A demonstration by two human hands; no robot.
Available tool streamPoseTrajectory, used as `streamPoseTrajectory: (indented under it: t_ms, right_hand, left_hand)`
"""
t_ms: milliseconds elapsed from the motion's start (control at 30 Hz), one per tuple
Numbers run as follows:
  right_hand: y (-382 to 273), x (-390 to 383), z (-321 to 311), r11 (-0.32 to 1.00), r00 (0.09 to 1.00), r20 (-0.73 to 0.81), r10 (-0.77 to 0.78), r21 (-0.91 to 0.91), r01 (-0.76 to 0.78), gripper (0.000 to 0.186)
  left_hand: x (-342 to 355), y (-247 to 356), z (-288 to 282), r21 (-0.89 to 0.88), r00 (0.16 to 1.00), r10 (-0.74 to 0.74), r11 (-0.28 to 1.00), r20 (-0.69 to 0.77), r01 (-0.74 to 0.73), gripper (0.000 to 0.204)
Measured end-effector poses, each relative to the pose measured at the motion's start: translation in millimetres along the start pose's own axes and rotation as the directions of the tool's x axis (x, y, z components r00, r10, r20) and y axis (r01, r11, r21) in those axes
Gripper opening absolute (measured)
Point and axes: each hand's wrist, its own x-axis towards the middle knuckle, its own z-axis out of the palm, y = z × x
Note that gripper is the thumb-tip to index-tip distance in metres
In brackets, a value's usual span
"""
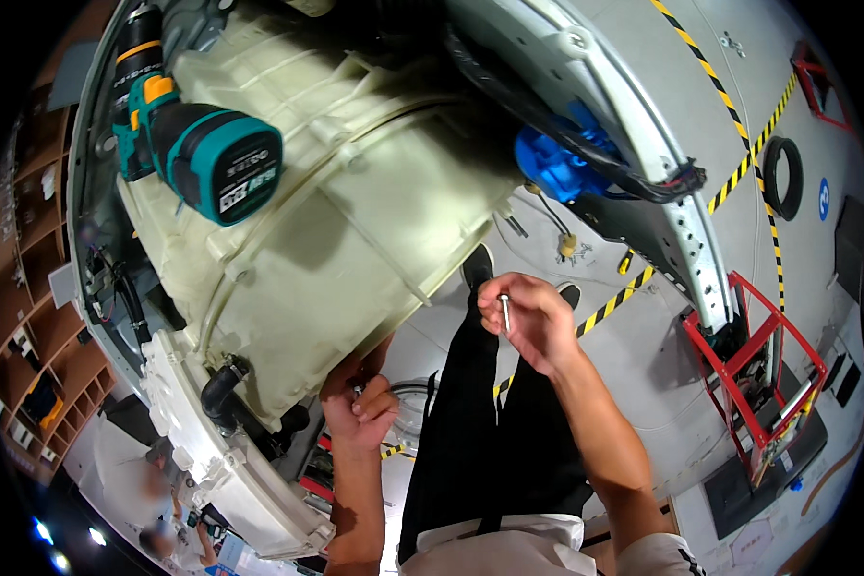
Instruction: The person uses a drill to remove screws from a washing machine drum assembly, handles the screws by hand, and then detaches a white plastic panel.
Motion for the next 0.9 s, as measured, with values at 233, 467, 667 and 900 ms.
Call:
streamPoseTrajectory:
  t_ms: [233, 467, 667, 900]
  right_hand:
    - [35, 55, -15, 0.975, 0.934, -0.321, 0.155, 0.203, -0.092, 0.066]
    - [32, 95, 16, 0.894, 0.985, -0.173, 0.007, 0.443, 0.071, 0.057]
    - [40, 108, 41, 0.852, 0.894, -0.440, -0.079, 0.436, 0.290, 0.052]
    - [43, 103, 45, 0.875, 0.868, -0.483, -0.111, 0.366, 0.316, 0.049]
  left_hand:
    - [0, -1, 1, -0.007, 0.999, -0.002, 1.000, 0.034, 0.002, 0.041]
    - [0, -1, -3, -0.006, 0.999, 0.004, 1.000, 0.034, -0.004, 0.046]
    - [-3, 1, -11, 0.017, 0.998, -0.006, 1.000, 0.069, 0.005, 0.049]
    - [-7, 4, -17, -0.024, 0.994, -0.047, 0.998, 0.102, 0.050, 0.047]
